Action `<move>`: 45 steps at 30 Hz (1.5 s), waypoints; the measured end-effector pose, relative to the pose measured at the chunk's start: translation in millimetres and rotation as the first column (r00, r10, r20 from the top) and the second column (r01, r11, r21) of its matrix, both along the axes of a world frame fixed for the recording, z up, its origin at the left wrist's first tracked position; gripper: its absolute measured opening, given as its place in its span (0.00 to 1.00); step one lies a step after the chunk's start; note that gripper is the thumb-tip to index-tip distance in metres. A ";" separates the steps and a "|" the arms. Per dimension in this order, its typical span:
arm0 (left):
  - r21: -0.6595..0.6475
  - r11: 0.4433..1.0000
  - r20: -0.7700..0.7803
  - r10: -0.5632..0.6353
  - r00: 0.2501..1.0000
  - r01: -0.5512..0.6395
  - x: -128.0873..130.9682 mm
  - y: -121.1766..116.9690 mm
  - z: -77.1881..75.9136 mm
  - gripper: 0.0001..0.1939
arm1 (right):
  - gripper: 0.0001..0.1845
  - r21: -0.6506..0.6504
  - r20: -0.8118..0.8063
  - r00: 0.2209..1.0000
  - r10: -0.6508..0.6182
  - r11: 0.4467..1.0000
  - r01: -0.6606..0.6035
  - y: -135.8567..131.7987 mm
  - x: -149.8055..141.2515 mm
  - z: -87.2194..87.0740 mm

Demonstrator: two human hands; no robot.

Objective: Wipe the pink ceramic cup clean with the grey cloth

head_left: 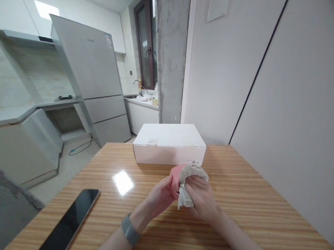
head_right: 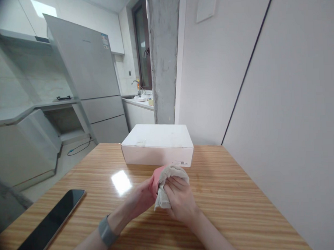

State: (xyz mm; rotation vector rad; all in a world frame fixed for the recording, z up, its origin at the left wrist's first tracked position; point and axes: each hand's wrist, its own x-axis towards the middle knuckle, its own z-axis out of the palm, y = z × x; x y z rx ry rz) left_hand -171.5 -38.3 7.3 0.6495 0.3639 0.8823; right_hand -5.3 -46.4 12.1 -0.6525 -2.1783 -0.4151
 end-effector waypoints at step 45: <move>0.337 0.934 -0.482 0.279 0.831 -0.118 -8.0 4.7 8.3 0.23 | 0.14 -0.058 -0.031 0.983 0.180 0.982 -0.182 -2.8 -6.2 -10.6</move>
